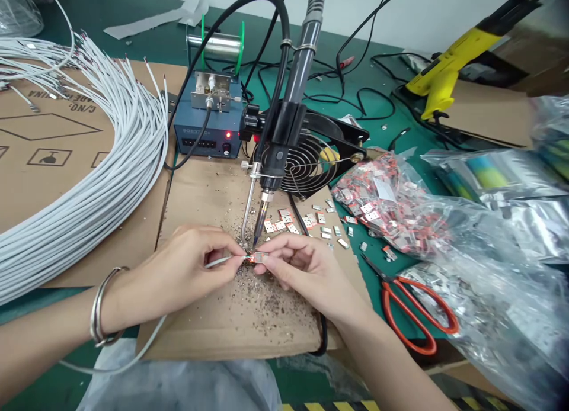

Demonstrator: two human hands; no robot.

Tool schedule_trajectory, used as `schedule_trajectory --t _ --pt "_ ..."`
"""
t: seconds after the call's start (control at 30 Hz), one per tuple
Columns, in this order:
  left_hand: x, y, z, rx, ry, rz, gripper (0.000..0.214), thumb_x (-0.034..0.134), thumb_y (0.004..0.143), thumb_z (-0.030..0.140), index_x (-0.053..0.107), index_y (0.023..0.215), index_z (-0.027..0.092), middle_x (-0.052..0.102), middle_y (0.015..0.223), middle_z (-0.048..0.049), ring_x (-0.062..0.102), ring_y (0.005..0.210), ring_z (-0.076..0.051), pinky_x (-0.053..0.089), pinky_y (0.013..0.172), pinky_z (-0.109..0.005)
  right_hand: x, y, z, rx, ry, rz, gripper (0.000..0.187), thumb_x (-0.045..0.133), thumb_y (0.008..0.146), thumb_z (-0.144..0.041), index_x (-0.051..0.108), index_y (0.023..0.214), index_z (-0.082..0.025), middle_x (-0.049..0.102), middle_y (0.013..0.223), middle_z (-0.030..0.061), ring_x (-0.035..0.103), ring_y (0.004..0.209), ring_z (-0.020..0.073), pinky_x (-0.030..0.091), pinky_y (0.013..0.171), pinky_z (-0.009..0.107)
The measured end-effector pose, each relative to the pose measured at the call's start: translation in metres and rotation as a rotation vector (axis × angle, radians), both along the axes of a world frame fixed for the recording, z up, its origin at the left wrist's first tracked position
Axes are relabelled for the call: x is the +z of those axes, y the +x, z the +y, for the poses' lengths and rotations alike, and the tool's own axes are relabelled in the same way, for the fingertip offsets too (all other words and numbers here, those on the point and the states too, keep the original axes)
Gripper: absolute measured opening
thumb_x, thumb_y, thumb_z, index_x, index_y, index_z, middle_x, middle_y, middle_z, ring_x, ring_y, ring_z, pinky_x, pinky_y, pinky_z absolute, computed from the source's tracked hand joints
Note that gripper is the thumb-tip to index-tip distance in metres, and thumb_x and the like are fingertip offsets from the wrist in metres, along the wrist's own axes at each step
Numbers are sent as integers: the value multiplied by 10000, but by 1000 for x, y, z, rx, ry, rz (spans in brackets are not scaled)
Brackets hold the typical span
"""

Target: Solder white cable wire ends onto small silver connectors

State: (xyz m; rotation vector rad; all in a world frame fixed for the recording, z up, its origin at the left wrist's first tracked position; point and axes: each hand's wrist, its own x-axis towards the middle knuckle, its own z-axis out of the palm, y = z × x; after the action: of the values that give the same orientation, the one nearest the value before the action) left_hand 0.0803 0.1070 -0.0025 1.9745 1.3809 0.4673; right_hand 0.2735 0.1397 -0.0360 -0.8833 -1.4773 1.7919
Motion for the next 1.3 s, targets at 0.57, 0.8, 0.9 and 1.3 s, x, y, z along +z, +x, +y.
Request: schedule_trajectory --t 0.57,0.8,0.9,1.3 --pt "1 0 1 20 -60 43 226 466 839 329 670 868 235 601 750 26 484 638 -63 337 584 -195 3 -2 -2 -22 -13 -24 145 618 747 -175 579 840 -71 646 678 58 567 562 28 366 428 75" --pt "-5 -3 0 3 -36 7 216 467 842 345 663 879 262 575 676 49 431 578 -40 304 533 -160 -1 0 0 27 59 -56 173 617 742 -183 573 857 -62 647 698 66 511 511 19 349 418 101" --pt "1 0 -7 -3 -145 24 244 454 847 371 653 883 236 539 623 42 405 557 -38 288 514 -149 2 6 -1 102 119 -87 171 625 734 -181 581 848 -61 641 684 65 505 529 24 359 448 105" --pt "0 5 -76 -92 -251 -64 322 407 881 435 620 835 198 585 705 13 527 632 -41 372 531 -103 15 26 -53 275 221 -91 167 580 789 -230 592 842 -71 626 691 77 530 577 53 397 517 136"
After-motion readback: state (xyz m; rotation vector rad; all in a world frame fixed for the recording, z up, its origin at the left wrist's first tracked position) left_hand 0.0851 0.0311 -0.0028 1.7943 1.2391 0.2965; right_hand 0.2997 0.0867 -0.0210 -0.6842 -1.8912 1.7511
